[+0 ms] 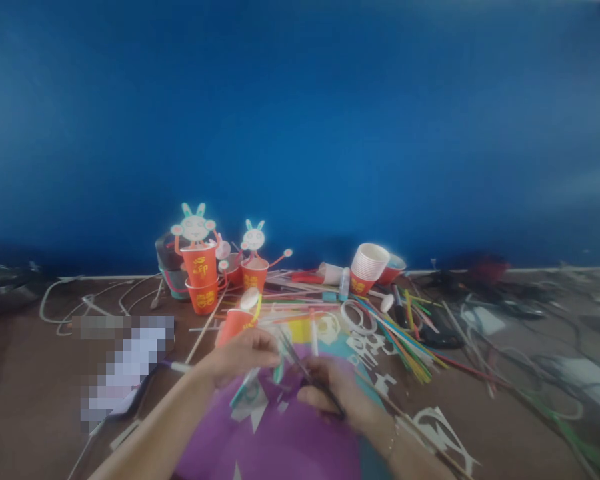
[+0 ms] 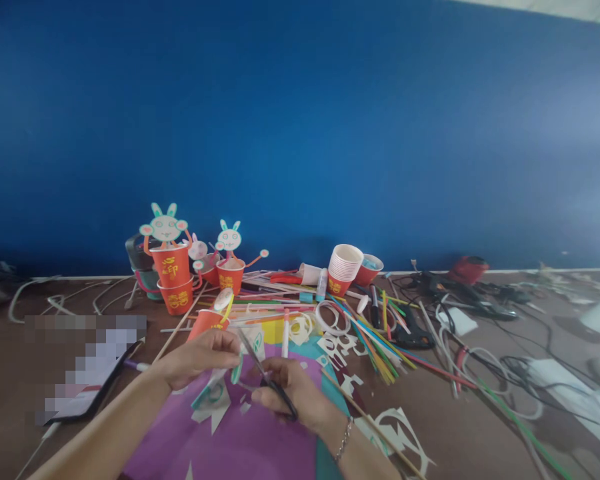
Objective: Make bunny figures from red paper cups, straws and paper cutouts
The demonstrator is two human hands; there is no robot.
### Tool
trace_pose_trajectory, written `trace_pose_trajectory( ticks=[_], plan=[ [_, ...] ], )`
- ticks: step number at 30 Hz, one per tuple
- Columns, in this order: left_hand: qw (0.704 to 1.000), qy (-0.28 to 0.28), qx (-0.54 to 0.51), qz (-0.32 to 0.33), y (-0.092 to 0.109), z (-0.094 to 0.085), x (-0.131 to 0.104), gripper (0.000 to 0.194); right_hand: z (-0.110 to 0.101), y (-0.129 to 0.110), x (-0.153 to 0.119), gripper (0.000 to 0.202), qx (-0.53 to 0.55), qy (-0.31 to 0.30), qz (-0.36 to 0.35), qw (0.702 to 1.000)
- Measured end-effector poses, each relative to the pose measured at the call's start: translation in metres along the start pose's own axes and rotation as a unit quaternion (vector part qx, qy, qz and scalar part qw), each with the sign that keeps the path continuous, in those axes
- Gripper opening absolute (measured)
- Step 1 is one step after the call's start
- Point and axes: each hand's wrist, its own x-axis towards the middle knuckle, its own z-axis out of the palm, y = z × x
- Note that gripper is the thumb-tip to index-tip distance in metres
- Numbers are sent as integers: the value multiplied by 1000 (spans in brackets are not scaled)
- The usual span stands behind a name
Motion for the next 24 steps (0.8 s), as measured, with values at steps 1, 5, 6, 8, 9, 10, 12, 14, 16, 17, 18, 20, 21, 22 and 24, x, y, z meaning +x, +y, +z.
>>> trace_pose_trajectory(
  ticks=[1, 5, 6, 8, 9, 10, 12, 14, 16, 17, 18, 20, 21, 22, 24],
  plan=[
    [1000, 20, 4, 6, 0, 3, 1, 19, 1, -1, 1, 47, 6, 32, -14, 999],
    [998, 57, 24, 10, -3, 9, 7, 24, 3, -4, 4, 49, 17, 124, -49, 991],
    [997, 64, 34, 14, -4, 9, 8, 24, 3, -4, 5, 48, 19, 135, -52, 989],
    [995, 79, 55, 22, -7, 10, 10, 20, 3, -2, 7, 45, 22, 148, -61, 987],
    [994, 85, 61, 24, -9, 10, 10, 17, 2, 0, 8, 44, 25, 155, -67, 985],
    [993, 90, 70, 27, -11, 11, 10, 14, 2, 1, 9, 44, 29, 162, -74, 984],
    [986, 105, 128, 37, -15, 15, 8, 19, 1, 4, 11, 45, 34, 176, -85, 980],
    [956, 128, 257, 55, -19, 21, 5, 31, 1, 6, 13, 48, 38, 187, -87, 978],
    [898, 148, 412, 51, -23, 26, 2, 27, 0, 7, 15, 50, 42, 189, -87, 977],
    [869, 153, 468, 39, -25, 29, 1, 24, 0, 7, 15, 50, 43, 189, -88, 977],
    [847, 156, 507, 26, -26, 30, 0, 23, -1, 8, 16, 49, 41, 188, -90, 977],
    [822, 165, 544, 19, -29, 33, 1, 27, -1, 9, 16, 47, 33, 186, -94, 977],
    [817, 169, 550, 31, -31, 33, 2, 29, -2, 9, 16, 47, 30, 187, -96, 977],
    [813, 174, 553, 52, -32, 34, 3, 33, -2, 10, 16, 46, 29, 189, -98, 977],
    [805, 175, 559, 97, -36, 34, 6, 41, -2, 12, 16, 46, 34, 188, -102, 976]
  ],
)
